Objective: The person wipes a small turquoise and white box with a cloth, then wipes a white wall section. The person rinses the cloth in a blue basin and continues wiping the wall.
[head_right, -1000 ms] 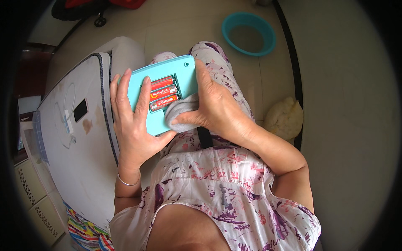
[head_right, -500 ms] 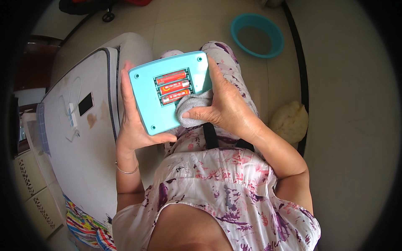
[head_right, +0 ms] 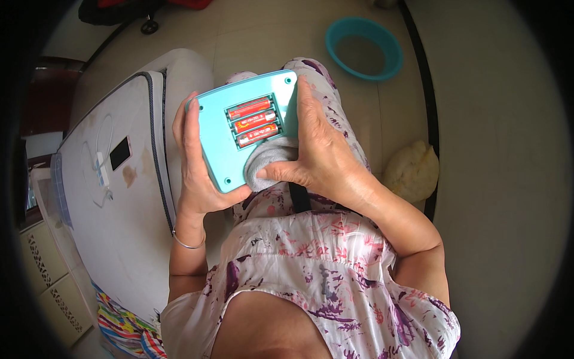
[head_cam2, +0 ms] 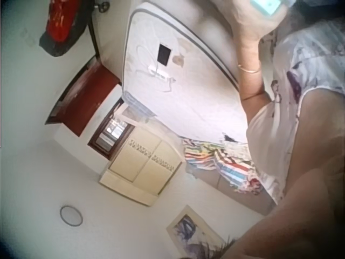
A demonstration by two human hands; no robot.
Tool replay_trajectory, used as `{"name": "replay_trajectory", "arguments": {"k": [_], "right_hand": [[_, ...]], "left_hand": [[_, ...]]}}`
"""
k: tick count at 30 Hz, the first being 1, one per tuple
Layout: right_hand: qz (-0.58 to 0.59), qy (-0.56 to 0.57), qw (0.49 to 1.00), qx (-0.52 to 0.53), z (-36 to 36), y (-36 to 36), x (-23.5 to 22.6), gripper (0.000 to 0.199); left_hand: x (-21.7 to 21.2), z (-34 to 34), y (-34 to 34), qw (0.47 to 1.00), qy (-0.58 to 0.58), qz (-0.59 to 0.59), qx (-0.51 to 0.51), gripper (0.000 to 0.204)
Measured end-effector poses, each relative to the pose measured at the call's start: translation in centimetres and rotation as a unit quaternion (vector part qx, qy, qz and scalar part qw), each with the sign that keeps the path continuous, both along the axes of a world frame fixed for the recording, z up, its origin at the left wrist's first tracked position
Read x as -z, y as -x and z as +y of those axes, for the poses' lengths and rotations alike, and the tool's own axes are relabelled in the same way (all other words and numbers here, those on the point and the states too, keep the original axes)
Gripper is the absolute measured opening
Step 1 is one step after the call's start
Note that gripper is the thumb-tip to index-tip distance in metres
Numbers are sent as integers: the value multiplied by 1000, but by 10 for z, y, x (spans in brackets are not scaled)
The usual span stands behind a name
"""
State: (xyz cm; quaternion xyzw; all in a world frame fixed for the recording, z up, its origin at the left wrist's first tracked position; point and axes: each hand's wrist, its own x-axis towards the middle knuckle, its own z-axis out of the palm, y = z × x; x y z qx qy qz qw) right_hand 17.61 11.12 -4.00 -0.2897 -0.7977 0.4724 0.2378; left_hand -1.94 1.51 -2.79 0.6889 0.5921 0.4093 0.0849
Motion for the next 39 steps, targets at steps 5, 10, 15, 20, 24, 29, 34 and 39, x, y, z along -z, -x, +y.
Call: {"name": "replay_trajectory", "arguments": {"k": [5,10,15,20,24,29,34,39], "right_hand": [[63,149,984,-76,15,-11,-4,99],[67,58,994,-62,16,-16,3,99],[15,38,999,21,0,-5,3,118],[56,48,997,11,3,-5,5,108],[102,90,991,13,6,-8,5,82],[106,41,992,63,9,-7,15,58],[196,273,936,105,27,-6,36,31],[303,404,859,84,29,-19,42,29]], "left_hand": [[-3,-5,10,1000,-2,5,6,122],[-3,-2,1,1000,0,2,6,121],[-2,2,-13,1000,-1,24,-2,121],[0,-4,-6,1000,1,17,-2,120],[1,-8,0,1000,1,20,4,122],[3,-9,3,1000,3,20,-1,123],[14,-11,14,998,-6,-59,7,122],[17,-14,18,997,-8,-73,-2,122]]}}
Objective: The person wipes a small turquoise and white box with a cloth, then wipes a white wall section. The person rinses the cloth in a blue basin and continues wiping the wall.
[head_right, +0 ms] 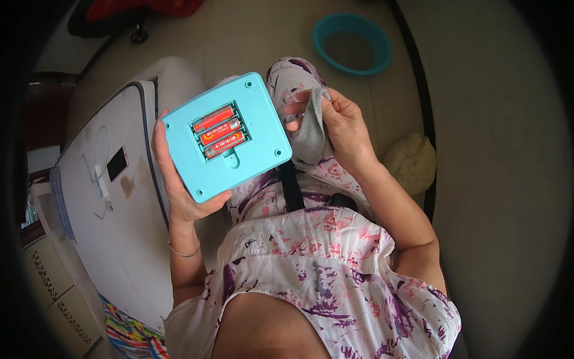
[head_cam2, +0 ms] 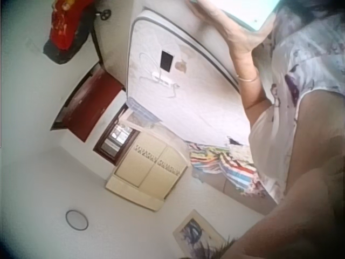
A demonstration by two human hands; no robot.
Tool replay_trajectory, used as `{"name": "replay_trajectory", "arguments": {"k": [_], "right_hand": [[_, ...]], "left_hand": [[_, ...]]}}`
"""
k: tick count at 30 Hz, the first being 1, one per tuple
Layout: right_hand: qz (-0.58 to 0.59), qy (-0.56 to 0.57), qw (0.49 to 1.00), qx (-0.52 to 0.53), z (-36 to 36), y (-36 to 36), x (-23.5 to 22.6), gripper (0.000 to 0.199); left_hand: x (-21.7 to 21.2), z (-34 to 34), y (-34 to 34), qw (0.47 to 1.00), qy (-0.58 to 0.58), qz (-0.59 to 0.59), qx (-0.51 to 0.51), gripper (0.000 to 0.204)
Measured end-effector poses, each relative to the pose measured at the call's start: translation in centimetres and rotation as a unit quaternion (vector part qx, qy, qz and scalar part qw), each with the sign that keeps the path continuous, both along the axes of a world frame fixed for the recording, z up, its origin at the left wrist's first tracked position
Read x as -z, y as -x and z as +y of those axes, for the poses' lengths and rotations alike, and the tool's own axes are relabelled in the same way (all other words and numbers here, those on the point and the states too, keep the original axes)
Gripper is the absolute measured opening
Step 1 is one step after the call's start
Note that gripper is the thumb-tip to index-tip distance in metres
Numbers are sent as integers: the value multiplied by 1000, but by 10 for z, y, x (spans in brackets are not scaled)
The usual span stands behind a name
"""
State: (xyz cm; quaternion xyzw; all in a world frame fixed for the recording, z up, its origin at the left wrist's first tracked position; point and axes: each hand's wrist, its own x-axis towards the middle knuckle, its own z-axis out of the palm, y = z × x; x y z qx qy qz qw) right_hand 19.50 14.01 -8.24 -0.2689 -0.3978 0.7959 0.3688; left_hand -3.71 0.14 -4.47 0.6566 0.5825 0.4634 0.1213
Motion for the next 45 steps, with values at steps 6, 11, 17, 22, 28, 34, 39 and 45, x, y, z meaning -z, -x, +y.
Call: {"name": "replay_trajectory", "arguments": {"k": [6,11,17,22,28,34,39,45], "right_hand": [[-90,-141,986,-28,-10,-1,-21,49],[-195,-180,946,-184,-29,1,-43,74],[-151,-157,958,-186,-34,-2,-40,60],[-209,-185,953,-118,-45,5,-45,45],[-281,-206,936,-48,-37,9,-31,30],[-165,-118,976,-82,-23,2,-16,45],[-122,-171,965,-157,-23,-2,-20,64],[-163,-260,944,-119,-19,19,-33,78]], "left_hand": [[-5,1,-4,999,1,50,10,121],[-11,1,-8,996,-3,84,14,120],[-5,0,-7,998,-20,52,18,118],[-4,-1,-5,998,-12,56,14,118],[-1,-3,-6,999,-11,38,9,119],[7,-5,0,1000,-24,-11,6,120],[5,-4,-1,1000,-20,-2,2,120],[-5,-4,-5,998,-16,57,16,117]]}}
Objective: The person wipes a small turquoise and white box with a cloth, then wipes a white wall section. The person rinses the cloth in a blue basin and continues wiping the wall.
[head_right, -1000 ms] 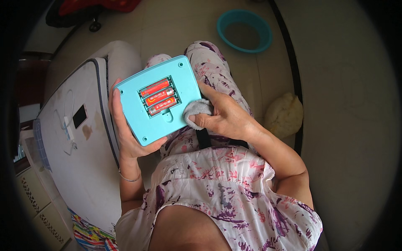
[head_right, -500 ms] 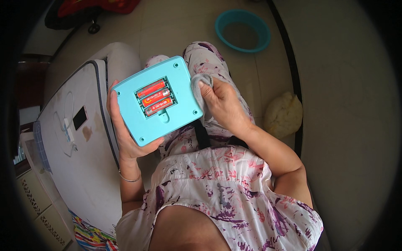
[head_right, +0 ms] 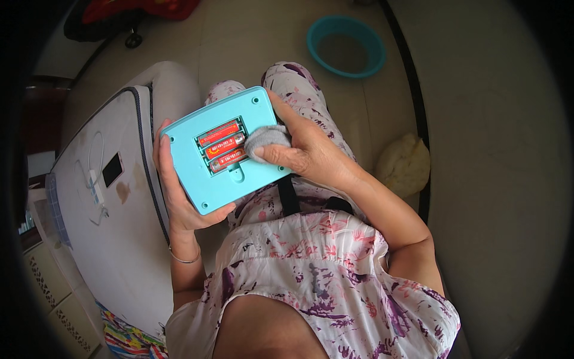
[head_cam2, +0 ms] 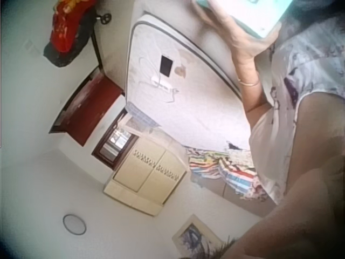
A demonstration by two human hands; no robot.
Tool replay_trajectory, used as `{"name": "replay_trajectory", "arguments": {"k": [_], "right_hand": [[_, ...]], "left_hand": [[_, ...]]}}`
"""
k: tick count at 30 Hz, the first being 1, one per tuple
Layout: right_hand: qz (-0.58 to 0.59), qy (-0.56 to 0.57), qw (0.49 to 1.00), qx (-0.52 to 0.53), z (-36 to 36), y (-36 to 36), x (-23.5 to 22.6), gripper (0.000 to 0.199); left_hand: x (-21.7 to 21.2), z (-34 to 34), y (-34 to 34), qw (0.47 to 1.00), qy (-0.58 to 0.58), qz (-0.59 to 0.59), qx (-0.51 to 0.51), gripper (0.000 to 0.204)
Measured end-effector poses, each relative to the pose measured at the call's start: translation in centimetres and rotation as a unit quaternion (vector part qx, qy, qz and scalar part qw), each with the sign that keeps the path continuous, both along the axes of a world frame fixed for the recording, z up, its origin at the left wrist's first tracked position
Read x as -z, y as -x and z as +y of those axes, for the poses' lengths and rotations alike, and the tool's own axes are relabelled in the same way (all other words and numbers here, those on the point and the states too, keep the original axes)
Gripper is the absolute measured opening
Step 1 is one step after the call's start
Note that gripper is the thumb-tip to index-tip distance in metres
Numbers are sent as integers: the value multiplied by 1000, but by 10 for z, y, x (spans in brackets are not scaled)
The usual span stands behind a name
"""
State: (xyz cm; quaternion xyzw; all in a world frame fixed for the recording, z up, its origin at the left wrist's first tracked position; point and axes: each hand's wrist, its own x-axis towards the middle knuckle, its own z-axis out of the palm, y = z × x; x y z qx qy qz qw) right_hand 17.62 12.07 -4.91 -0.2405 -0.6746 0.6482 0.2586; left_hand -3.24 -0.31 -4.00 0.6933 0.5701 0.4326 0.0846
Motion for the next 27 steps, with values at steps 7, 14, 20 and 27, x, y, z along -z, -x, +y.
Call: {"name": "replay_trajectory", "arguments": {"k": [7,14,20,27], "right_hand": [[-34,-25,993,107,15,19,-3,45],[16,30,985,168,28,9,27,34],[7,154,972,179,32,-25,49,40],[47,231,951,200,35,-38,66,39]], "left_hand": [[-3,1,-4,1000,8,12,-5,116],[10,4,-14,999,-19,-27,30,135],[21,15,-17,997,22,-2,70,145],[31,36,-10,986,86,132,56,142]]}}
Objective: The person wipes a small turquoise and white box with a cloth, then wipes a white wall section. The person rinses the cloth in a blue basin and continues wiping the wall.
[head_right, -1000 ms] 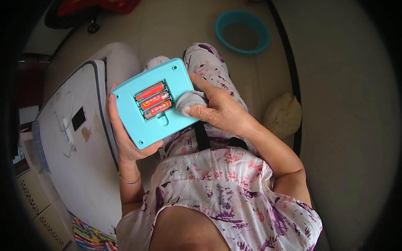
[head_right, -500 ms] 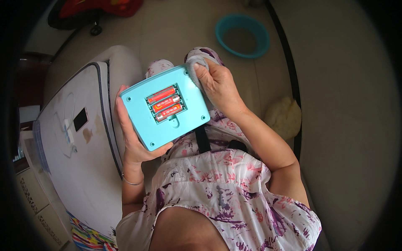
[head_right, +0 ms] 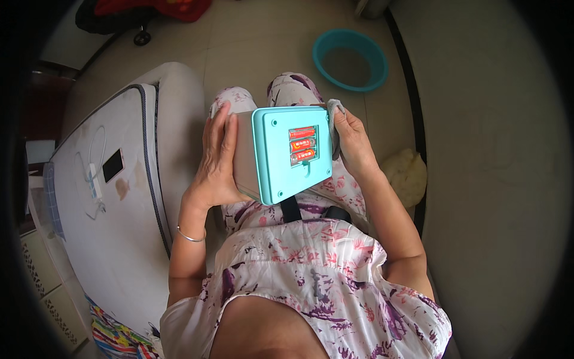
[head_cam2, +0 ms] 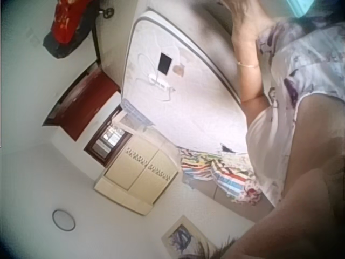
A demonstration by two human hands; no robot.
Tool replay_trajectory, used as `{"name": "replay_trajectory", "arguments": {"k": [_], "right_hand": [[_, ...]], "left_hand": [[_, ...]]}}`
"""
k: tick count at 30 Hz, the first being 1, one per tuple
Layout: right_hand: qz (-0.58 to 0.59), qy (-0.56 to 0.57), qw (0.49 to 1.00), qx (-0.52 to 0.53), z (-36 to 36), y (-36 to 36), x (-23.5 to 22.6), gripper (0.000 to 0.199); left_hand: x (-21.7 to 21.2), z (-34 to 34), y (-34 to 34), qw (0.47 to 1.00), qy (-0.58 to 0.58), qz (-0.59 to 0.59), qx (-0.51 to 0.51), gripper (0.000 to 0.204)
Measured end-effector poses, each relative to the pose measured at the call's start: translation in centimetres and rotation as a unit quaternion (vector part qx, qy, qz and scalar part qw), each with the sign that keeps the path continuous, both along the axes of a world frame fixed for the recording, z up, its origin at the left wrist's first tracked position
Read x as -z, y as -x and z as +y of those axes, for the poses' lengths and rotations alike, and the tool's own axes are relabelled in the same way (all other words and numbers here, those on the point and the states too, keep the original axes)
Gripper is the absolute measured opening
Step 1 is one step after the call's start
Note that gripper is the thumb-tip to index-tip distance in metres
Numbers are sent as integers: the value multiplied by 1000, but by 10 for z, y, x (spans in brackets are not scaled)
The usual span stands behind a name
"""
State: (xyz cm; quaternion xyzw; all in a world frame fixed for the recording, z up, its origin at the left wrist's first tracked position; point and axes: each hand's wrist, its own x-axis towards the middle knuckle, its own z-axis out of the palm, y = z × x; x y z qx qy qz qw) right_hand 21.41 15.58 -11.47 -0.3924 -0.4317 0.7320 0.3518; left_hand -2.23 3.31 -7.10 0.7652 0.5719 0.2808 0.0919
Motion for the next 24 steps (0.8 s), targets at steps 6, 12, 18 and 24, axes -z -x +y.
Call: {"name": "replay_trajectory", "arguments": {"k": [6,12,18,24], "right_hand": [[30,-158,987,5,23,-17,-33,46],[113,-210,966,102,31,-38,-121,53],[95,-259,961,-20,-20,-5,-114,53],[-286,-586,750,-111,-37,1,-81,57]], "left_hand": [[0,0,-7,999,-44,-17,14,124],[-1,1,-26,999,-21,3,24,114],[1,13,-38,998,33,43,25,112],[-3,11,-23,997,47,5,62,115]]}}
